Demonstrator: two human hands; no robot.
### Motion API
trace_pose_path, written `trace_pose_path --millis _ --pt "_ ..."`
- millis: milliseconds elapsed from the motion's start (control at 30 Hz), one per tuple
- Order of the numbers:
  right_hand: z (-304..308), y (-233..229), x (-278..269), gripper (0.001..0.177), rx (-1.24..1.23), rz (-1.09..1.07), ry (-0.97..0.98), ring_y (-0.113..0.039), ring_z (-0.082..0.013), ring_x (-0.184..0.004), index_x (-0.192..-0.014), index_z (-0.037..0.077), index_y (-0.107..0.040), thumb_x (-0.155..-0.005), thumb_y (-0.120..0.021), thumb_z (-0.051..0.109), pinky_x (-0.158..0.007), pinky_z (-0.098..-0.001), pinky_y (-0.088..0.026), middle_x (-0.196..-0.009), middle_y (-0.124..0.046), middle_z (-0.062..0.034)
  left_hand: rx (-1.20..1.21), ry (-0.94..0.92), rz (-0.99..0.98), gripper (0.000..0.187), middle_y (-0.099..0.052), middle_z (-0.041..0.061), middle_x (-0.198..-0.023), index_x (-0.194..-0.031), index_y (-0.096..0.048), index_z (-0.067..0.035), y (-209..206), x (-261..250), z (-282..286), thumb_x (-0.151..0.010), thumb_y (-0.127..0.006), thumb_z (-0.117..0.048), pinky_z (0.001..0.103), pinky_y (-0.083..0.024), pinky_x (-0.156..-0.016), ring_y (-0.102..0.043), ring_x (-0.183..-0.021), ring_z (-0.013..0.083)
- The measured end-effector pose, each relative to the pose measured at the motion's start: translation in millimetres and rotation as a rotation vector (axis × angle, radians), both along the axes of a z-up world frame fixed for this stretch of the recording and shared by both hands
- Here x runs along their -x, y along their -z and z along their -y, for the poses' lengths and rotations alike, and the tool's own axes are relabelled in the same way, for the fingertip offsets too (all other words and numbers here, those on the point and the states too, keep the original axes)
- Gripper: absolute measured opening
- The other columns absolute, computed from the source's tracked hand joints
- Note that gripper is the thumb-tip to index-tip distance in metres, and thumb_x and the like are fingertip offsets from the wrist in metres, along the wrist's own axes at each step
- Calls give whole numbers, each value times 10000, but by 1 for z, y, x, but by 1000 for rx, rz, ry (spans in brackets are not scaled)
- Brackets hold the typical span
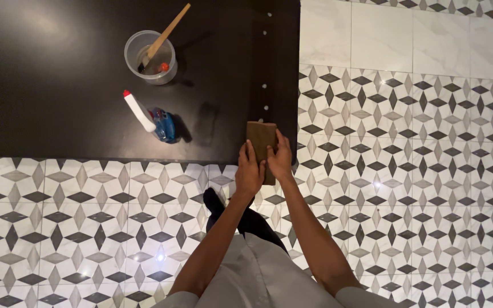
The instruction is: The person cleans a dark table surface using a spray bottle, a cloth, and a brush. They spray the table, wipe it with the cloth, and use the brush to scrub the surface. The person repeats these actions, moving the cleaning supplies around the table as they work.
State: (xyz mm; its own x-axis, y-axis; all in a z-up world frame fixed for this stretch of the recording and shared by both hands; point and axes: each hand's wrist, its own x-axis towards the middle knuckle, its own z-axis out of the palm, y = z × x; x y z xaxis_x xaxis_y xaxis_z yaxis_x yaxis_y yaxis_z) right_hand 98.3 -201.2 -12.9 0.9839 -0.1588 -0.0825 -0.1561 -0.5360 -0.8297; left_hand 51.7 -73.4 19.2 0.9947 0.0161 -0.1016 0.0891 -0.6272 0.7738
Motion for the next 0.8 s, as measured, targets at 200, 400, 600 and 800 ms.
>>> trace_pose_path --millis 200,400,600,800 --pt "0 8 -5 633 40 41 -87 -594 -369 -1264 -1519 6 -435 -922 -644 -10 -1048 -386 -493 -1439 -523 -200 -110 -9 72 803 -346 303 -1550 -1584 -220 54 13 -8 -2 -958 -651 -203 463 -551 -958 -491 -1305 447" --pt "-5 -10 -11 634 42 -145 -54 -632 -325 -1136 -1525 31 -437 -918 -620 13 -978 -354 -526 -1449 -534 -158 -209 13 44 802 -358 272 -1568 -1575 -262 44 16 -11 -4 -942 -670 -235 494 -490 -1007 -505 -1262 435" --pt "-5 -21 -2 542 295 208 -183 -446 -464 -1372 -1473 -30 -483 -956 -614 67 -1147 -491 -385 -1515 -444 -264 -338 46 87 782 -277 261 -1658 -1568 -277 77 18 -13 -3 -962 -599 -296 545 -302 -1140 -377 -1431 416" --pt "-25 -17 5 492 187 221 -310 -311 -453 -1529 -1518 -9 -464 -1058 -521 157 -1250 -528 -286 -1625 -367 -256 -450 235 302 784 -262 215 -1680 -1594 -269 16 34 -23 2 -968 -585 -335 515 -138 -1288 -174 -1590 332"
